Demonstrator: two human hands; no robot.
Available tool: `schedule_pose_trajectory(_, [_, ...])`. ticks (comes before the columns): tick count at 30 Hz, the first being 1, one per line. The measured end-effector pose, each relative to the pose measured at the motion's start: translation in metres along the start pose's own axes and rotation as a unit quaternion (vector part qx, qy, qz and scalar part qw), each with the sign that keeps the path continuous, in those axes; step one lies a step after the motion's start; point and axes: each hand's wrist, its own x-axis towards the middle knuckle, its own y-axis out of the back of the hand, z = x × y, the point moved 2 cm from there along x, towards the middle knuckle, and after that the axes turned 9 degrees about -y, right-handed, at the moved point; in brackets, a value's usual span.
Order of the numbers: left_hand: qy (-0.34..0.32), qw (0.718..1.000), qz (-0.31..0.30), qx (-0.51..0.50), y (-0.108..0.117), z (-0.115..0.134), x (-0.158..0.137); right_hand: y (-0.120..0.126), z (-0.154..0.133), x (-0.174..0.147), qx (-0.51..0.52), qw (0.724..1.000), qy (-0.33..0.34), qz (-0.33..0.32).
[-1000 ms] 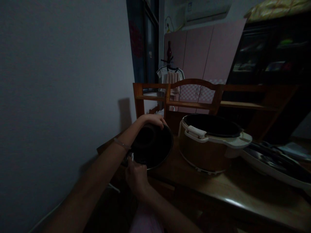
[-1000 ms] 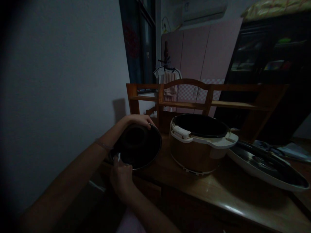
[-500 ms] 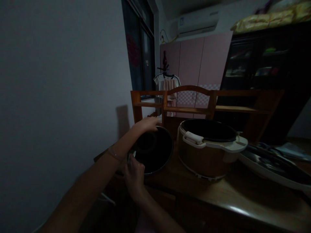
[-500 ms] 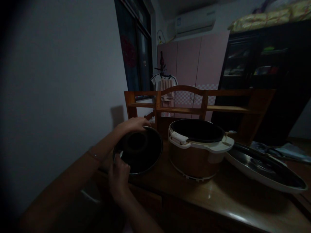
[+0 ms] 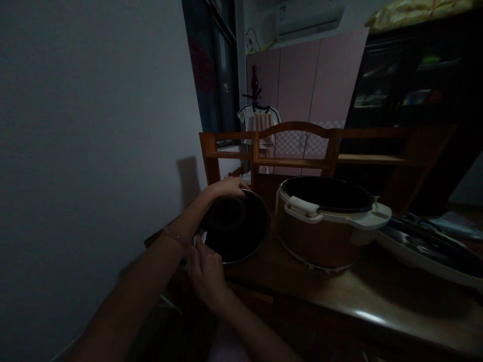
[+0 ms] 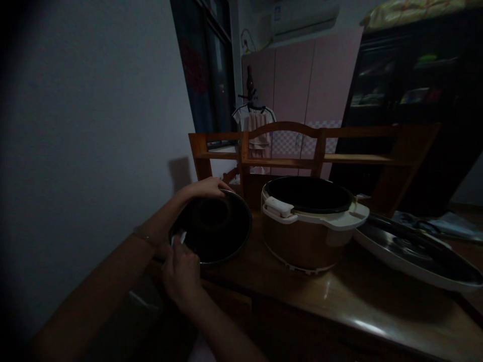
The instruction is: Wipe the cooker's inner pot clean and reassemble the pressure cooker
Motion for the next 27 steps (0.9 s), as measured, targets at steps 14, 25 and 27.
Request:
schedule_pose_trajectory(14, [0.002, 1.000, -0.024, 0.004, -0.001, 0.013, 0.007, 0.054, 0.061, -0.023, -0.217, 0.966, 0.075, -0.119])
schedule_pose_trajectory(25, [0.027, 0.997, -0.025, 0.060, -0.013, 0.029, 0.040, 0.111, 0.109, -0.021, -0.409, 0.907, 0.070, -0.071])
schedule_pose_trajectory(27, [0.024, 0.998, -0.033, 0.056, -0.014, 0.033, 0.044, 0.114, 0.118, -0.012, -0.427, 0.900, 0.072, -0.059])
